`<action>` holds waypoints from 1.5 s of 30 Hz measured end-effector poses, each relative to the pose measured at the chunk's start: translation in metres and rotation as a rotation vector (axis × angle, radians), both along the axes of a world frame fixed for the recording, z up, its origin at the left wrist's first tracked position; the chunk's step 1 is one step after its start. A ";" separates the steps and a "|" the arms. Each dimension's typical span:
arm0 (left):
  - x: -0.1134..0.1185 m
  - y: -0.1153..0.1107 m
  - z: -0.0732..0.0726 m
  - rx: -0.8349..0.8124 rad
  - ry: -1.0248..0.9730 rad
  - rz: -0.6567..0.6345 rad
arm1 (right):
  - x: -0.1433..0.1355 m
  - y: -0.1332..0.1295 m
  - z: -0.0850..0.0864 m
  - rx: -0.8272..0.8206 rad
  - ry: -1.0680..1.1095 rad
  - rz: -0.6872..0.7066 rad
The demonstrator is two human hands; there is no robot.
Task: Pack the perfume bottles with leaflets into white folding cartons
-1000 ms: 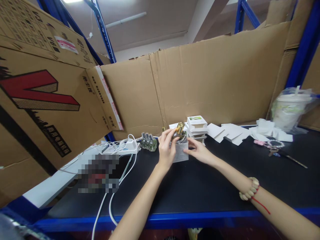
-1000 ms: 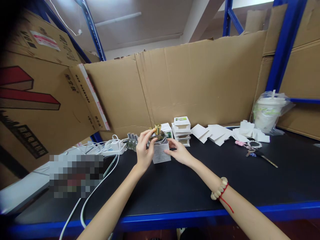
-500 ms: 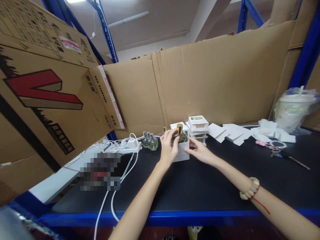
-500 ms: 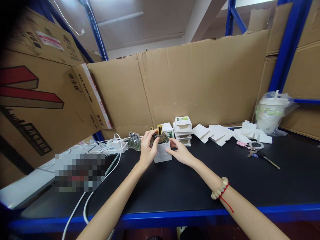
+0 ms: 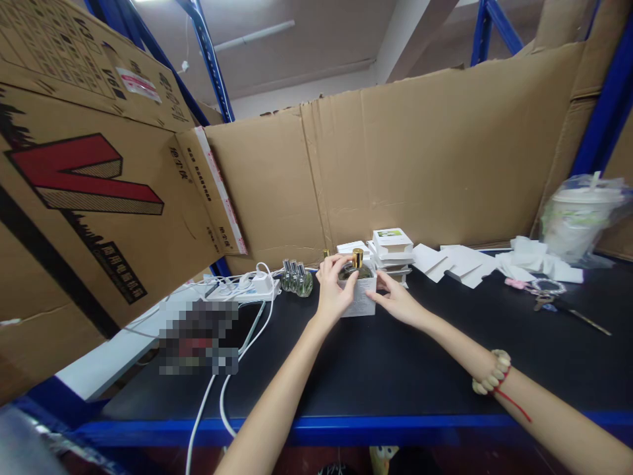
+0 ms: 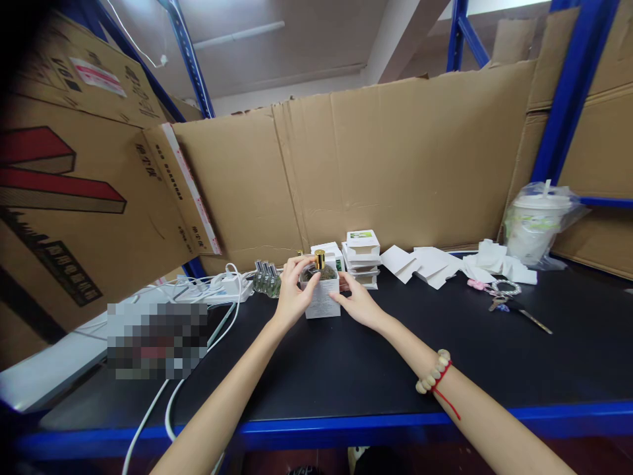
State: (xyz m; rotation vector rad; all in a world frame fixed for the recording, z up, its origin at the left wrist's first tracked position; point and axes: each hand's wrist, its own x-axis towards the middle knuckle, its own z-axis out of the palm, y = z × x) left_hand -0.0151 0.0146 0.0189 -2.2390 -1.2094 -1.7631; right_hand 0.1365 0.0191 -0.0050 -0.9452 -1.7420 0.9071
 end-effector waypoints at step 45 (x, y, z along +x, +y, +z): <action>0.001 -0.004 -0.005 -0.160 0.161 -0.278 | -0.002 -0.026 0.019 0.764 -0.547 -0.398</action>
